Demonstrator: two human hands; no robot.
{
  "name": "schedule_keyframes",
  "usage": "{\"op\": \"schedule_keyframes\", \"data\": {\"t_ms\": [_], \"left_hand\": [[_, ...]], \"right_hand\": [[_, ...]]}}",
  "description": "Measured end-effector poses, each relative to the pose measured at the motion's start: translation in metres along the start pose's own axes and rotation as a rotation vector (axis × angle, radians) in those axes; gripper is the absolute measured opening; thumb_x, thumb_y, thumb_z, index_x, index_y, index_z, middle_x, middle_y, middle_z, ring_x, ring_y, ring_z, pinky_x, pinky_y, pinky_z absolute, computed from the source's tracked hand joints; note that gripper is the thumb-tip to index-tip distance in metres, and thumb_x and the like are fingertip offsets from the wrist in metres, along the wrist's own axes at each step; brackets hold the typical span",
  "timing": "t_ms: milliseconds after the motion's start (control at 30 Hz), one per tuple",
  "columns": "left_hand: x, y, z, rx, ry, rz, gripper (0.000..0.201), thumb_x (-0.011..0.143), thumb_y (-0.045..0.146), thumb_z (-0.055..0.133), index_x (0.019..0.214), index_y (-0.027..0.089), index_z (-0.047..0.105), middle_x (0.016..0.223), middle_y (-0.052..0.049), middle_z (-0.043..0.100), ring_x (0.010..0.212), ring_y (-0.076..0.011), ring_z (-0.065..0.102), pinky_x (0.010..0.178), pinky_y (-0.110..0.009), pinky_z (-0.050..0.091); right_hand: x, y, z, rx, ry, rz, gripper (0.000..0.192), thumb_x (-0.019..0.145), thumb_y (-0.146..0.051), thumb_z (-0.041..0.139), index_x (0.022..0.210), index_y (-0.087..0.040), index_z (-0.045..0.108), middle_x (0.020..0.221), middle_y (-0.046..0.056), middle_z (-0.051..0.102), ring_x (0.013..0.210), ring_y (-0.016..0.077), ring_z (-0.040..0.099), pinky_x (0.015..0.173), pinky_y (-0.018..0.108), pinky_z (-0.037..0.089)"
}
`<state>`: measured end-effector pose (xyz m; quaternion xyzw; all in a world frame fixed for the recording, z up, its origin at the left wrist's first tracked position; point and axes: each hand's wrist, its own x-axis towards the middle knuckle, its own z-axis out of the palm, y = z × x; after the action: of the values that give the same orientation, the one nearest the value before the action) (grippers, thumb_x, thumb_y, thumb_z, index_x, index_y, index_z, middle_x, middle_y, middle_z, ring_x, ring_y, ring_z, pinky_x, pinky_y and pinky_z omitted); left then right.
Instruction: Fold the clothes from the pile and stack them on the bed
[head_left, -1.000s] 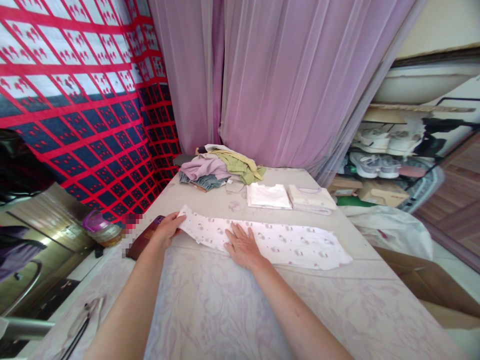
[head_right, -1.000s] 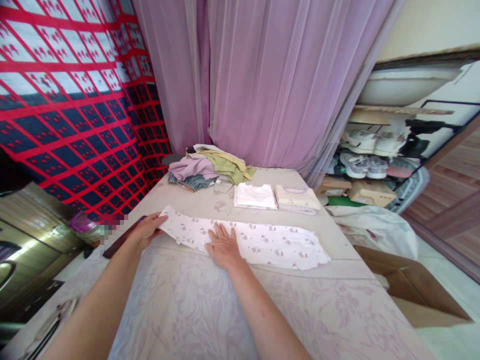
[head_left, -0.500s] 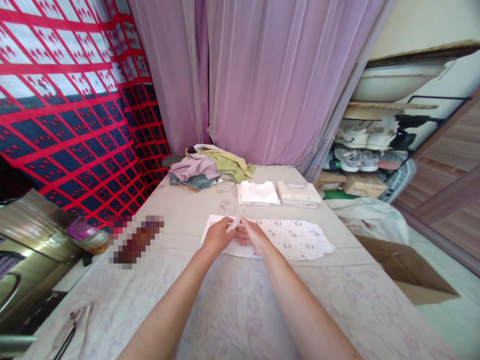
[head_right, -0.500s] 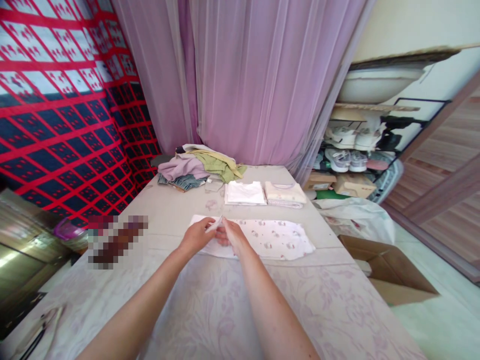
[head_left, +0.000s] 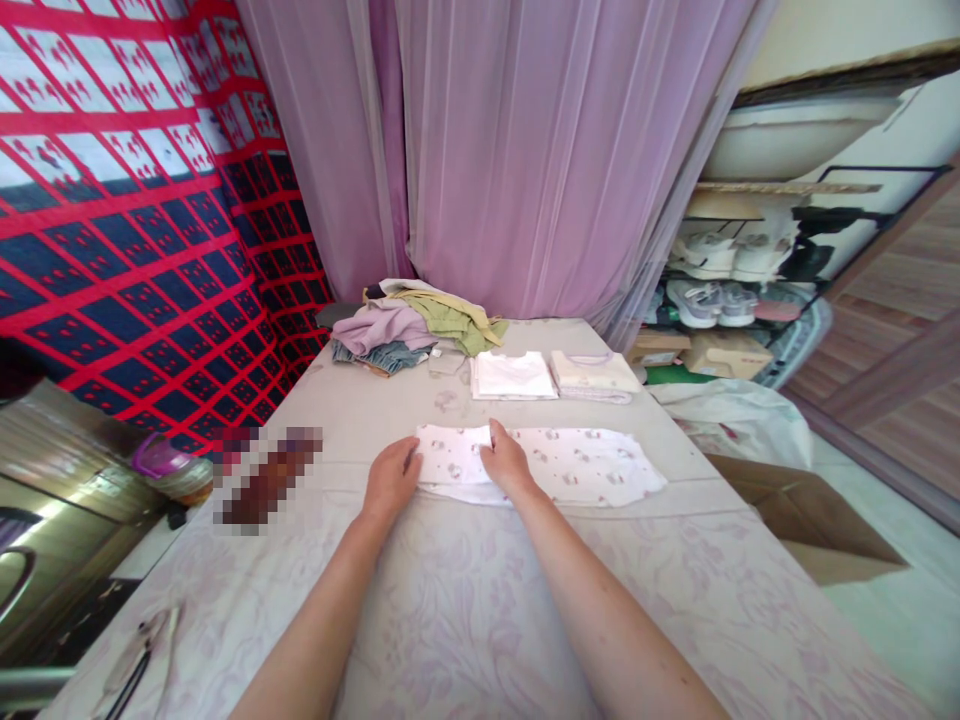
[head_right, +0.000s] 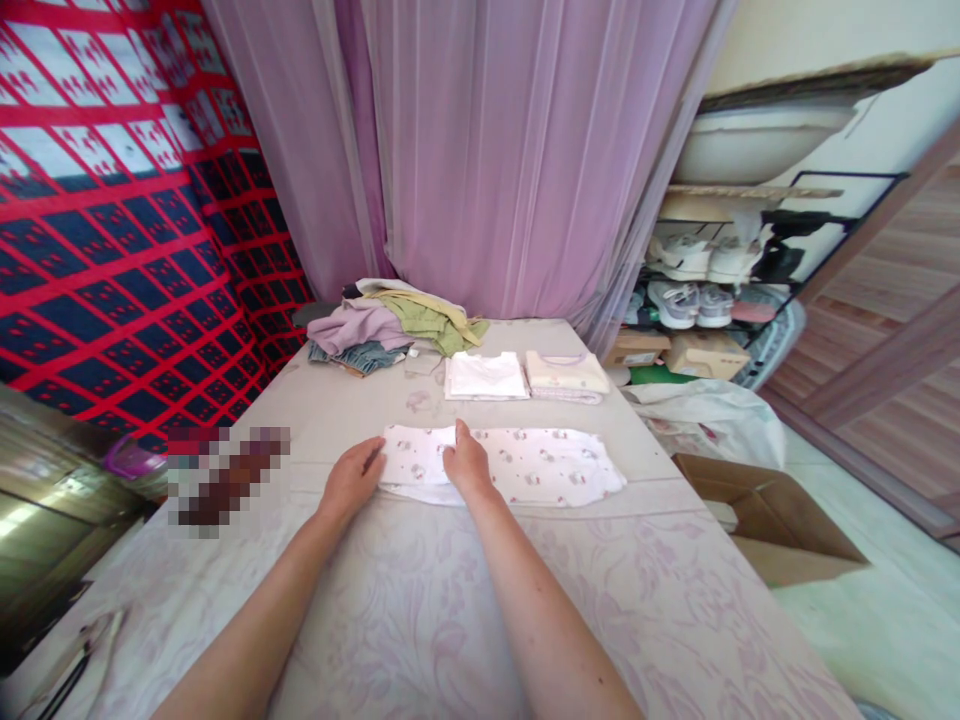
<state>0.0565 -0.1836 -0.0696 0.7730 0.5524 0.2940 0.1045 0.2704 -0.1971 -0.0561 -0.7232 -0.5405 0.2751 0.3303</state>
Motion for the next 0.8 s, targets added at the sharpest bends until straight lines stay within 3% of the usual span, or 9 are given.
{"op": "schedule_keyframes", "data": {"t_ms": [67,200,333,500,633,800], "left_hand": [[-0.004,-0.004,0.003,0.031,-0.012,0.038,0.037,0.086,0.033,0.042,0.111,0.017,0.065,0.116,-0.010,0.067,0.110,-0.0232,0.059,0.101,-0.041,0.043],[-0.003,-0.003,0.004,0.086,-0.034,0.041,0.040,0.087,0.033,0.041,0.116,0.017,0.063,0.124,-0.010,0.062,0.116,-0.0230,0.056,0.104,-0.040,0.040],[0.002,0.007,0.005,0.211,-0.131,0.021,0.048,0.091,0.036,0.035,0.132,0.017,0.051,0.142,-0.009,0.046,0.133,-0.0260,0.038,0.109,-0.046,0.031],[0.005,0.017,0.013,0.323,-0.308,0.075,0.055,0.094,0.045,0.031,0.142,0.020,0.037,0.150,-0.007,0.033,0.140,-0.0253,0.024,0.113,-0.049,0.019],[0.001,0.016,0.015,0.262,-0.276,0.099,0.057,0.092,0.048,0.036,0.141,0.020,0.039,0.149,-0.010,0.034,0.140,-0.0271,0.024,0.113,-0.052,0.016],[-0.004,0.017,0.007,0.131,-0.218,0.220,0.051,0.091,0.044,0.040,0.137,0.023,0.045,0.147,-0.009,0.040,0.139,-0.0263,0.028,0.113,-0.052,0.015]], "right_hand": [[-0.006,-0.004,0.000,-0.181,0.027,-0.062,0.058,0.082,-0.020,0.050,0.138,-0.013,0.039,0.123,0.014,0.060,0.113,0.0228,0.056,0.097,0.032,0.039],[-0.018,-0.009,-0.001,-0.333,0.048,-0.087,0.061,0.085,-0.027,0.048,0.142,-0.012,0.033,0.124,0.016,0.057,0.110,0.0251,0.057,0.092,0.033,0.042],[-0.022,-0.006,-0.003,-0.411,0.052,-0.066,0.058,0.085,-0.022,0.048,0.141,-0.016,0.036,0.123,0.014,0.056,0.104,0.0244,0.060,0.088,0.033,0.044],[-0.020,0.007,-0.002,-0.315,0.103,-0.108,0.057,0.083,-0.020,0.050,0.139,-0.016,0.039,0.120,0.012,0.057,0.109,0.0215,0.056,0.092,0.032,0.042],[-0.016,0.017,-0.002,-0.197,0.152,-0.125,0.059,0.078,-0.022,0.057,0.135,-0.019,0.043,0.116,0.010,0.060,0.107,0.0210,0.056,0.094,0.034,0.042],[-0.011,0.027,-0.014,-0.008,0.146,-0.005,0.063,0.073,-0.026,0.062,0.134,-0.023,0.045,0.108,0.004,0.064,0.070,0.0131,0.059,0.079,0.031,0.049]]}}
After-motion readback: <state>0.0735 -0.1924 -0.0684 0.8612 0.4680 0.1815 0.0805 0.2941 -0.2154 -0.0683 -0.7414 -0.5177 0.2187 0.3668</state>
